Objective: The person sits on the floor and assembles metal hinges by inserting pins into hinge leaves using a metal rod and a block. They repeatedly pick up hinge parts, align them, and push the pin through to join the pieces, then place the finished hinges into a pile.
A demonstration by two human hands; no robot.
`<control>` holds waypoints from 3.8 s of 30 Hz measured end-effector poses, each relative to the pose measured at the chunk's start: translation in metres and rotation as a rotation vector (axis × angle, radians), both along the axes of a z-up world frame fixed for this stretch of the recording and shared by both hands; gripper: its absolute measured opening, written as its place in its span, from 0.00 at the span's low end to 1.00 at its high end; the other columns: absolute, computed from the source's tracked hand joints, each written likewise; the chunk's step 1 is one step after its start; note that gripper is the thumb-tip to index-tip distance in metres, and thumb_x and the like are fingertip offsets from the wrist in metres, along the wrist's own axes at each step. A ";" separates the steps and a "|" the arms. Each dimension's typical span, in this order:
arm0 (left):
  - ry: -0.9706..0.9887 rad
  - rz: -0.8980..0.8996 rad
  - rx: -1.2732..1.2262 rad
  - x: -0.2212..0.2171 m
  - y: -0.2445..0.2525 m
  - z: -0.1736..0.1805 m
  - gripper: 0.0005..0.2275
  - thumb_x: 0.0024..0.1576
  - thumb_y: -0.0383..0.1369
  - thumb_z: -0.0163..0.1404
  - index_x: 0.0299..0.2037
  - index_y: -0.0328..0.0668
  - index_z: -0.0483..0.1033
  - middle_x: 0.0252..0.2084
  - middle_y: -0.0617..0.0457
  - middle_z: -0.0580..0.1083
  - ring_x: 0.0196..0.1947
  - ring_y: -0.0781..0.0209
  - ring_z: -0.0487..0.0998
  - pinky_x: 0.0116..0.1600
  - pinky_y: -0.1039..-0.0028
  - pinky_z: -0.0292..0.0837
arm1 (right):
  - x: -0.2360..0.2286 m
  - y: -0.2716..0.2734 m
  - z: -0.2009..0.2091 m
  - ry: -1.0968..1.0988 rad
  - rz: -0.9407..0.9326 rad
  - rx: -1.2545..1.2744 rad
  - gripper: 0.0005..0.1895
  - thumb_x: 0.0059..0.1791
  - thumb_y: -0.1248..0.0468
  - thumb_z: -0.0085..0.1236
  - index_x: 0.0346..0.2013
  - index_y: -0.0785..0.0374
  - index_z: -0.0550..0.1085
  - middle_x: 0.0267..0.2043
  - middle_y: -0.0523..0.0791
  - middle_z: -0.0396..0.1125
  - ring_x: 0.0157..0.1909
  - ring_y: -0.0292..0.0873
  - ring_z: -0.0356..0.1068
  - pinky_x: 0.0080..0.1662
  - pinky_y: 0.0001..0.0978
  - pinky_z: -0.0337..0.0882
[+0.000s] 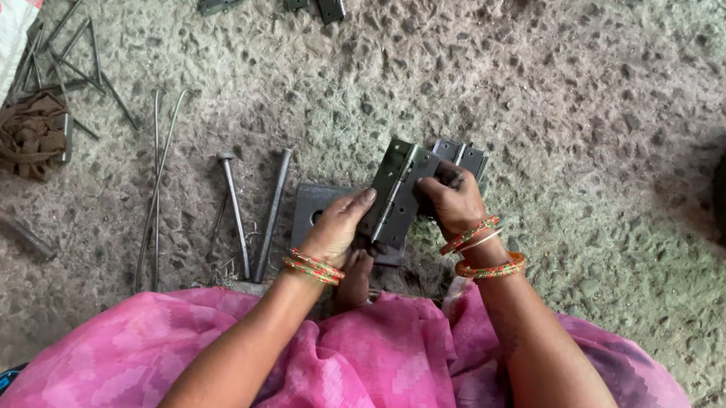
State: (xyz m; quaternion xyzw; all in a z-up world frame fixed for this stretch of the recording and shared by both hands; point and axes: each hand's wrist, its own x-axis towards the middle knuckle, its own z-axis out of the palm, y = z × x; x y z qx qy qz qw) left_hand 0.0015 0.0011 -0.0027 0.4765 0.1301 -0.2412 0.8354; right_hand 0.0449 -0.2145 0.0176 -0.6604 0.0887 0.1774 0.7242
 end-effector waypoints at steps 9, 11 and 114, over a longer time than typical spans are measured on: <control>-0.276 -0.017 0.311 0.010 0.001 -0.025 0.19 0.65 0.47 0.50 0.51 0.36 0.79 0.46 0.55 0.79 0.46 0.69 0.77 0.52 0.76 0.72 | 0.010 0.005 -0.003 -0.020 -0.099 0.086 0.17 0.49 0.68 0.62 0.52 0.68 0.74 0.39 0.43 0.75 0.36 0.35 0.73 0.38 0.29 0.75; -0.346 -0.095 0.443 0.024 -0.007 -0.030 0.23 0.73 0.49 0.44 0.41 0.30 0.71 0.36 0.56 0.68 0.39 0.67 0.66 0.51 0.70 0.67 | 0.011 -0.004 -0.005 -0.096 -0.187 0.089 0.17 0.49 0.70 0.63 0.52 0.68 0.74 0.40 0.43 0.75 0.38 0.36 0.73 0.41 0.29 0.76; -0.711 -0.190 1.347 -0.036 0.105 -0.022 0.22 0.49 0.26 0.61 0.55 0.36 0.71 0.51 0.38 0.75 0.52 0.39 0.77 0.55 0.58 0.74 | -0.062 0.072 -0.044 -0.486 -0.041 -0.376 0.26 0.45 0.70 0.69 0.57 0.59 0.72 0.44 0.43 0.76 0.45 0.31 0.71 0.46 0.28 0.74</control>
